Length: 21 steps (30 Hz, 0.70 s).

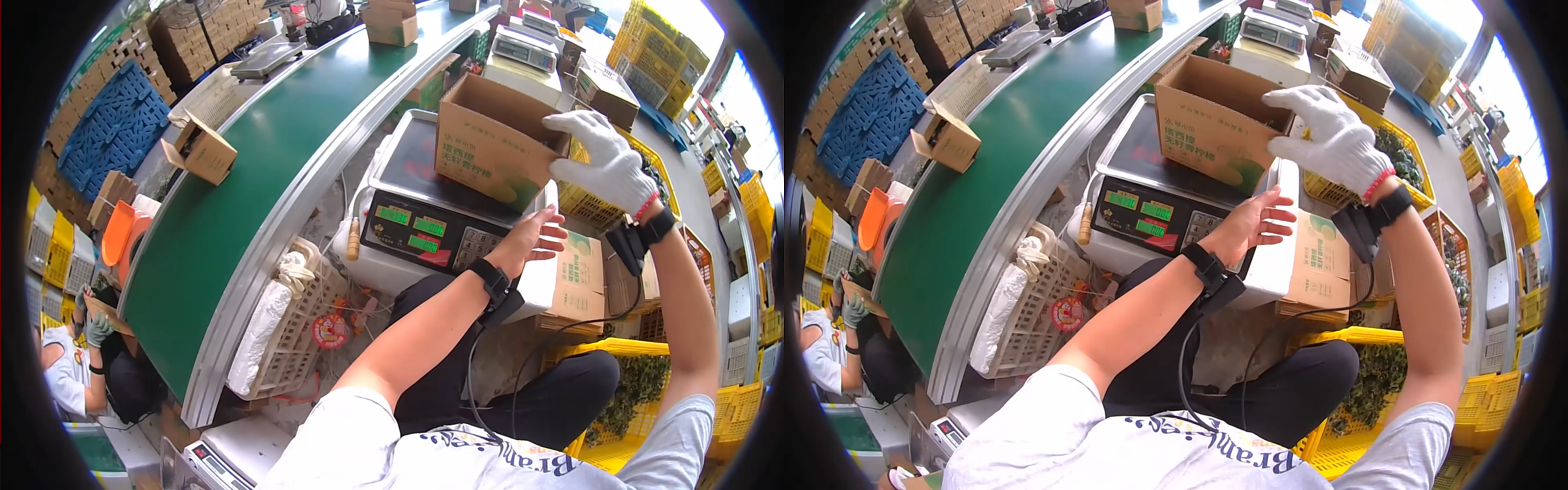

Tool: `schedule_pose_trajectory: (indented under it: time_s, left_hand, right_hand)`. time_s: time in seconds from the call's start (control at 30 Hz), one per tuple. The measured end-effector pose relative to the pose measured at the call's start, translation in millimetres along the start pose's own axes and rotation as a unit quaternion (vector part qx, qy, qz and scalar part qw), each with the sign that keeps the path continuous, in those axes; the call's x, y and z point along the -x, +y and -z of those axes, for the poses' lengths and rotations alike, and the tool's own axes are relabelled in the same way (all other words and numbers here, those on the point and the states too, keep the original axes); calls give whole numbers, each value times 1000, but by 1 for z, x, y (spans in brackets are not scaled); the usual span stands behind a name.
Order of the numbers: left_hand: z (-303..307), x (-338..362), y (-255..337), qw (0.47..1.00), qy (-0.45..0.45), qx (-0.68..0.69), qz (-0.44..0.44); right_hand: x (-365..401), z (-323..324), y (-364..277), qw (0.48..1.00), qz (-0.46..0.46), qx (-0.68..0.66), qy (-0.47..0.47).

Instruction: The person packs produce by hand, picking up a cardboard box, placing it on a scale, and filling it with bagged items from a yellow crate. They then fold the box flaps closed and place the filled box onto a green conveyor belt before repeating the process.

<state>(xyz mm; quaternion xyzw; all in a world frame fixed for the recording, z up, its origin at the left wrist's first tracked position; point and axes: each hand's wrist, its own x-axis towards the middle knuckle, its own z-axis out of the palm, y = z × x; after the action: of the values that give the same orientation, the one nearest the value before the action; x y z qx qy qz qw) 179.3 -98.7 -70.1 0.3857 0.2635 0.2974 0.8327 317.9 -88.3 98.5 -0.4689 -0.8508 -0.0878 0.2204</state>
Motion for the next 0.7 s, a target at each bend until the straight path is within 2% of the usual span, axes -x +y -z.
schedule_pose_trajectory:
  time_s: [0.03, 0.13, 0.17, 0.23, 0.33, 0.37, 0.43, 0.47, 0.5, 0.53, 0.57, 0.6, 0.63, 0.67, 0.7]
  left_hand:
    - [0, 0, 1, 1000, 6, -2, 1]
    - [2, -2, -1, 1000, 0, 5, -12]
    - [0, -1, 0, 1000, 1, 5, -12]
    - [-5, 2, 0, 1000, -5, -3, -8]
    - [-8, 5, 1, 999, -26, -31, -9]
    - [-7, 4, -1, 999, -28, -32, -15]
    - [-8, 5, 1, 999, -32, -32, -9]
    - [-9, 6, 1, 999, -40, -35, -5]
    - [-8, 5, 0, 998, -50, -43, -3]
    - [-10, 7, 0, 998, -48, -42, -1]
    - [-13, 10, 2, 997, -60, -55, 12]
    - [-14, 11, 3, 995, -73, -70, 24]
    - [-14, 11, 1, 993, -82, -78, 31]
    - [-15, 10, -1, 993, -81, -79, 30]
    - [-17, 9, -1, 991, -83, -92, 43]
  right_hand:
    - [4, 5, 4, 999, -5, 48, -21]
    - [20, 21, -1, 999, -27, 19, 23]
    - [27, 34, -6, 999, -35, 14, 12]
    - [55, 49, -1, 992, -86, -85, 21]
    - [125, 67, 3, 934, -272, -222, 62]
    - [154, 77, 8, 912, -349, -209, 48]
    - [230, 76, 37, 878, -440, -170, 83]
    - [287, 66, 64, 825, -502, -214, 144]
    - [338, 58, 77, 804, -561, -111, 159]
    - [417, 44, 111, 706, -654, -220, 160]
    - [518, 5, 149, 658, -635, -309, 260]
    - [561, -10, 132, 588, -704, -341, 205]
    - [561, -19, 94, 498, -796, -328, 110]
    - [612, -65, 74, 448, -816, -333, 151]
    - [734, -115, 97, 496, -773, -394, 35]
